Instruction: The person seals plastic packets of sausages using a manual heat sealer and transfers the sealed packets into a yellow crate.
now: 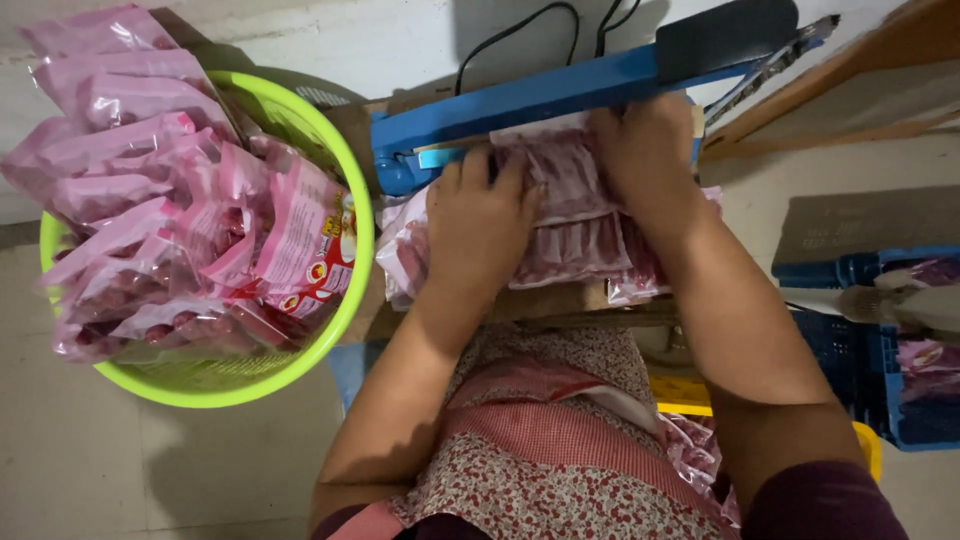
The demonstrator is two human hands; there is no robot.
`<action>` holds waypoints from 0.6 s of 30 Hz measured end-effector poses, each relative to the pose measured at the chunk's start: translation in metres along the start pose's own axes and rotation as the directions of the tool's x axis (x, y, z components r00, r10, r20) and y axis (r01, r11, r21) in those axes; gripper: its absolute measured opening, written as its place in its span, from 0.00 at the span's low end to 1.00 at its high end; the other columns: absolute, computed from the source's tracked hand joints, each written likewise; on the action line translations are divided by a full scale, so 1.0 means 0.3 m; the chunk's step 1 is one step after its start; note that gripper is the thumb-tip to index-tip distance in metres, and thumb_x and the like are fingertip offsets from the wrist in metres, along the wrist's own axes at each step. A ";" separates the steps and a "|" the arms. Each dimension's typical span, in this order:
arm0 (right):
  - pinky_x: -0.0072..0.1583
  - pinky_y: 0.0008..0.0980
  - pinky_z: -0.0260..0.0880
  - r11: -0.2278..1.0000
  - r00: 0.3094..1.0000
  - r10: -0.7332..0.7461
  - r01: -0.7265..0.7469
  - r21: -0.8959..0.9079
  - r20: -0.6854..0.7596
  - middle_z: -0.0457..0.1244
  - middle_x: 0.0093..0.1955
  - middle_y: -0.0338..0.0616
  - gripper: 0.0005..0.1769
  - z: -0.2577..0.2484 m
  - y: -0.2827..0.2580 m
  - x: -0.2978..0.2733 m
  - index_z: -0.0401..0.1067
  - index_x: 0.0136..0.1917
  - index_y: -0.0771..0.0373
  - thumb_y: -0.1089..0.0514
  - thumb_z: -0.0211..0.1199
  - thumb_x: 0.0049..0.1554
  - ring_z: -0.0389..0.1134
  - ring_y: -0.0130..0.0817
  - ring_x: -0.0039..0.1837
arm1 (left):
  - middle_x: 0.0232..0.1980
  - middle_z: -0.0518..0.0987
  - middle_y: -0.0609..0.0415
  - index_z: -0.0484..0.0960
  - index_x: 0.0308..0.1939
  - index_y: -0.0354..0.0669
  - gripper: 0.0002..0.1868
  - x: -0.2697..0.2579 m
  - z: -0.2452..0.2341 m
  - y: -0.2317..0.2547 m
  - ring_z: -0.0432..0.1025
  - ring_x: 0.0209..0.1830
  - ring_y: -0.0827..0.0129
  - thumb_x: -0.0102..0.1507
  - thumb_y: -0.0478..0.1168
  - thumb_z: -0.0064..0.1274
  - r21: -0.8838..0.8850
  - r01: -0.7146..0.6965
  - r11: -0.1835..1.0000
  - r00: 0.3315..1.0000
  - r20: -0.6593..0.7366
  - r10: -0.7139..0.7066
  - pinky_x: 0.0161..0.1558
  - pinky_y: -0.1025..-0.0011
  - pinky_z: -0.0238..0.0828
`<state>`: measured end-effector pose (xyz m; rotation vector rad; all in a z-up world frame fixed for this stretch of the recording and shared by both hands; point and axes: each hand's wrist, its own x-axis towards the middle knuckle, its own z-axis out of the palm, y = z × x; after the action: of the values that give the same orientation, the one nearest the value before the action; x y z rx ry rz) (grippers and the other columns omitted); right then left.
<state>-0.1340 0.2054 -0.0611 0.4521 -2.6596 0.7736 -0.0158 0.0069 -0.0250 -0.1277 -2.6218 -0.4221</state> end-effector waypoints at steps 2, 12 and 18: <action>0.38 0.44 0.53 1.000 1.000 -0.015 0.015 -0.002 -0.007 0.57 0.30 0.45 0.23 0.009 0.068 -0.011 0.60 0.32 0.57 0.59 0.64 0.67 0.55 0.43 0.31 | 0.52 0.76 0.42 0.82 0.56 0.47 0.23 -0.003 0.011 -0.004 0.69 0.46 0.45 0.62 0.54 0.60 0.043 0.016 0.999 1.000 0.005 -0.016 0.43 0.49 0.67; 0.56 0.41 0.70 0.960 0.929 -0.081 0.170 0.224 -0.360 0.64 0.57 0.59 0.10 -0.320 0.144 -0.033 0.69 0.63 0.71 0.75 0.61 0.70 0.67 0.48 0.56 | 0.58 0.73 0.40 0.79 0.57 0.41 0.25 -0.012 -0.041 -0.014 0.68 0.52 0.45 0.64 0.55 0.57 0.105 0.085 0.991 0.996 0.018 -0.088 0.47 0.48 0.67; 0.50 0.39 0.54 0.909 0.880 -0.327 0.393 0.140 -0.344 0.62 0.54 0.66 0.05 -0.469 0.042 0.062 0.69 0.67 0.80 0.79 0.57 0.79 0.60 0.46 0.51 | 0.59 0.74 0.42 0.81 0.55 0.42 0.19 -0.070 -0.190 0.046 0.70 0.62 0.44 0.67 0.49 0.60 -0.054 0.039 0.998 0.999 -0.001 -0.039 0.54 0.42 0.70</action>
<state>-0.1239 0.2906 0.0525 0.7846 -2.1222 0.9168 0.0303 0.0016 0.0164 -0.0946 -2.6158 -0.5068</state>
